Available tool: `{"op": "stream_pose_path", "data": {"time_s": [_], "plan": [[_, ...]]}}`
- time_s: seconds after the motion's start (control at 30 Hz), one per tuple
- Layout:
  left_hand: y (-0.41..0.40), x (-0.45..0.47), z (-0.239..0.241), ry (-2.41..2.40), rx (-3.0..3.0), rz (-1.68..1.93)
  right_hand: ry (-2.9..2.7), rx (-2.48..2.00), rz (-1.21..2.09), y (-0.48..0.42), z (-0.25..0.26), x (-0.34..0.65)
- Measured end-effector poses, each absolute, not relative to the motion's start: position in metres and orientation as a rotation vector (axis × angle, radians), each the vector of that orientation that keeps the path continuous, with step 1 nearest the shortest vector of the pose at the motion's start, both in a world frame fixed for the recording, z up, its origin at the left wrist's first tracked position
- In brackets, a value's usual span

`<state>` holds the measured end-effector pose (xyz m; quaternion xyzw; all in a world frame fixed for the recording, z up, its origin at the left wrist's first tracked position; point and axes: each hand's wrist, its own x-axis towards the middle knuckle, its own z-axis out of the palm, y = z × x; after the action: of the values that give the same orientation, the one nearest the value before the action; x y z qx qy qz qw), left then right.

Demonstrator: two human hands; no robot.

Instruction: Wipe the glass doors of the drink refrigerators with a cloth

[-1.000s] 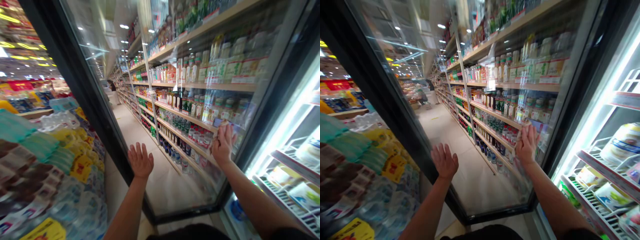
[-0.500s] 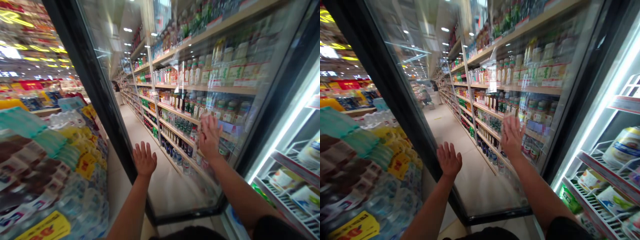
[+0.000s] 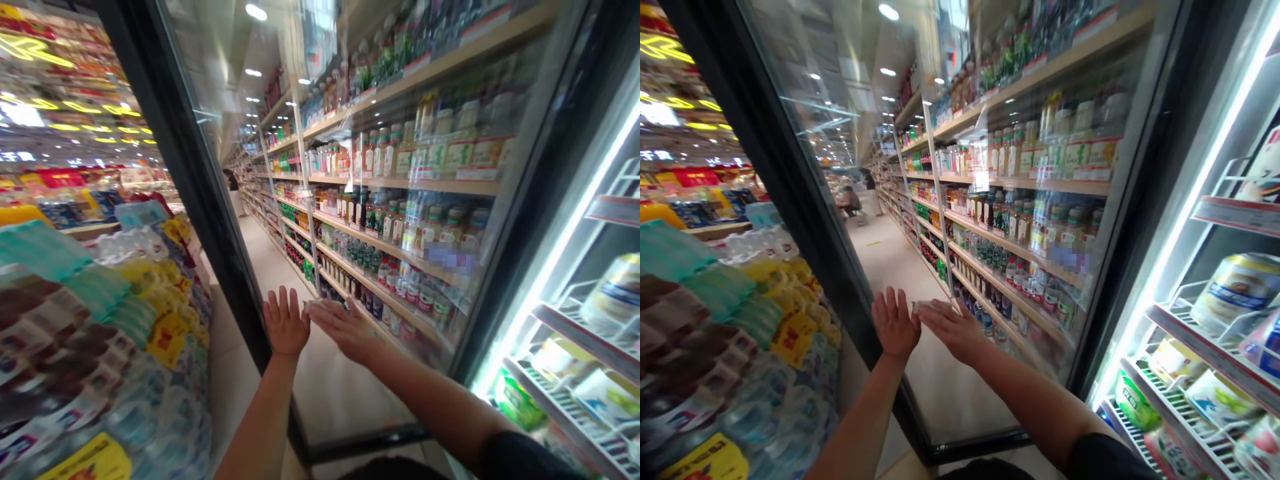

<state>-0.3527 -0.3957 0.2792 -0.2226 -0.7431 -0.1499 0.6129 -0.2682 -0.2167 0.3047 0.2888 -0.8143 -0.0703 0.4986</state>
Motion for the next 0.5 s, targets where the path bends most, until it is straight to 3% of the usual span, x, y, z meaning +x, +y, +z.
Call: {"op": "stream_pose_path", "data": {"time_s": [0.23, 0.33, 0.5], "plan": [[-0.397, -0.357, 0.277, -1.687, -0.519, -0.397, -1.752, -0.06, 0.107, -0.088, 0.332, -0.261], [-0.397, -0.359, 0.276, -1.676, -0.545, -0.473, -1.585, -0.418, 0.326, -0.044, 0.311, -0.253], [-0.395, -0.355, 0.28, -1.667, -0.592, -0.506, -1.452, -0.547, 0.382, -0.014, 0.266, -0.243]]}}
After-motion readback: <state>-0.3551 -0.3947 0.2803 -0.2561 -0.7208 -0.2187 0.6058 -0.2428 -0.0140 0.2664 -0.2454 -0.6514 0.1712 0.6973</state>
